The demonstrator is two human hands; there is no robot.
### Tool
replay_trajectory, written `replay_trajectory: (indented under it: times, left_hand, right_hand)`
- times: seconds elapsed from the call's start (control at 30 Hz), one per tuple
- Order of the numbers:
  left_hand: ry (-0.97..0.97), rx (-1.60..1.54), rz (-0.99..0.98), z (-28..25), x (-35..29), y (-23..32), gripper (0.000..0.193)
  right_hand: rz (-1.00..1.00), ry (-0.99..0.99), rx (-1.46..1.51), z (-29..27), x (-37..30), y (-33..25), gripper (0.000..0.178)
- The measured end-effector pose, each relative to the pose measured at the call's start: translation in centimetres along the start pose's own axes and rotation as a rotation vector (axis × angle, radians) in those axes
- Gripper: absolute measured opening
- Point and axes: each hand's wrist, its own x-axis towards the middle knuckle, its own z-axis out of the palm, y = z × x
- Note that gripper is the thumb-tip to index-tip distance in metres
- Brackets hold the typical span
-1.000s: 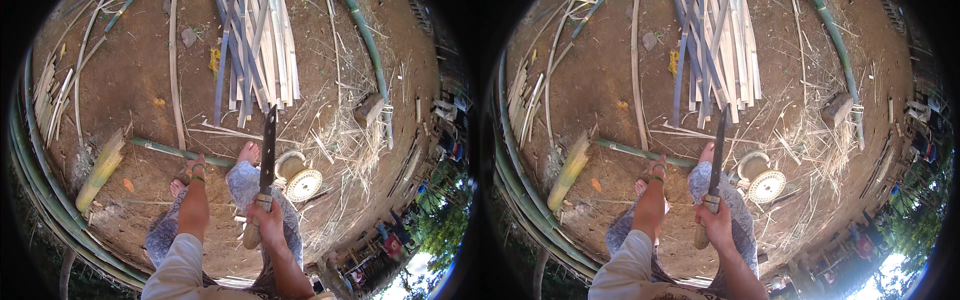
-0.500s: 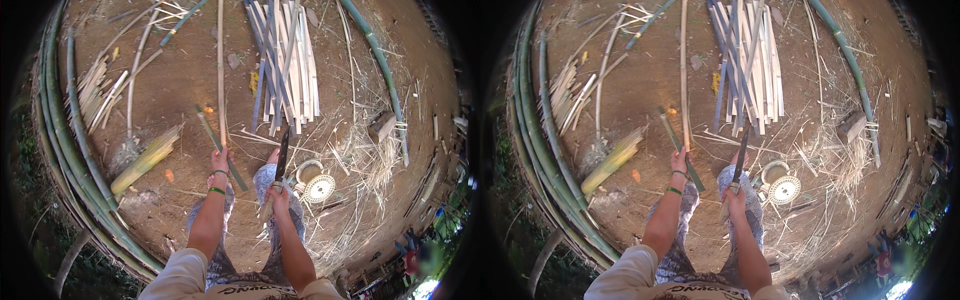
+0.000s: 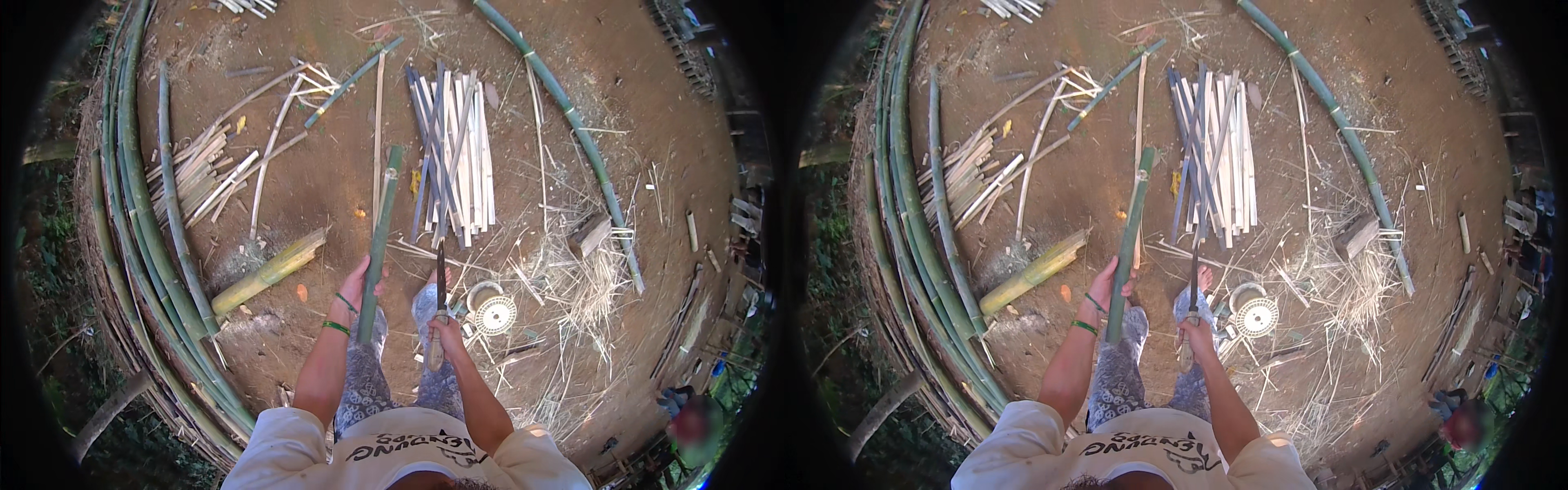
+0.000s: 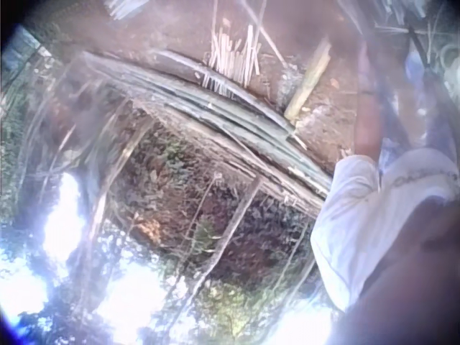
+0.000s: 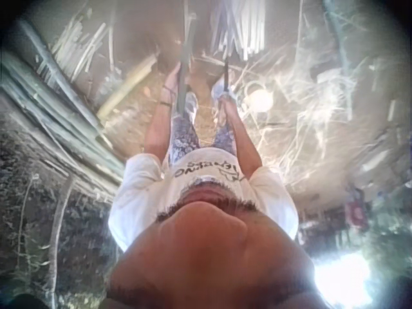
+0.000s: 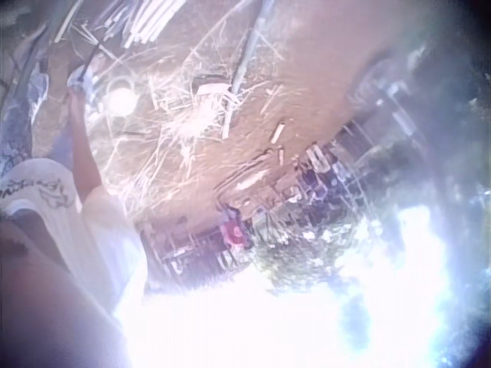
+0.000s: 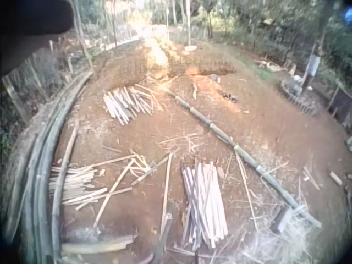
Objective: The person sits on the ground and uses a large knife to split long bamboo poles into thin strips. They repeatedly strike the bamboo with the knife to separate it into uniform slats, which are then placed in a pile.
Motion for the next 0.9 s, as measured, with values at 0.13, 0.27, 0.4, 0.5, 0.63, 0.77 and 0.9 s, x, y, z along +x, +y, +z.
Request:
replay_trajectory:
  times: [0.13,0.27,0.4,0.5,0.63,0.77,0.9]
  left_hand:
    - [0.076,0.111,0.034,3.7,-2.8,-0.6,0.042]
    - [0.426,0.562,0.205,7.9,-5.9,0.6,0.042]
    - [0.812,1.217,0.449,5.7,-10.7,1.8,0.051]
    - [0.931,1.354,0.342,3.6,-15.7,3.5,0.052]
    - [1.107,1.220,0.410,-3.2,-20.3,3.6,0.048]
    - [1.284,1.180,0.407,-6.2,-24.7,4.9,0.045]
    - [1.390,1.154,0.451,-9.9,-25.2,9.5,0.044]
  right_hand:
    - [-0.039,-0.022,-0.091,-0.9,-3.3,-3.6,0.015]
    - [-0.078,0.049,-0.136,-2.2,-5.9,-7.4,0.012]
    - [-0.131,0.110,-0.392,-6.0,-5.6,-9.8,0.015]
    - [-0.151,0.216,-0.580,-8.1,-5.7,-12.1,0.024]
    - [-0.043,0.254,-0.566,-8.2,-4.6,-15.4,0.026]
    - [0.028,0.315,-0.664,-5.1,-4.6,-18.1,0.016]
    - [0.075,0.341,-0.696,-0.4,-3.0,-19.3,0.014]
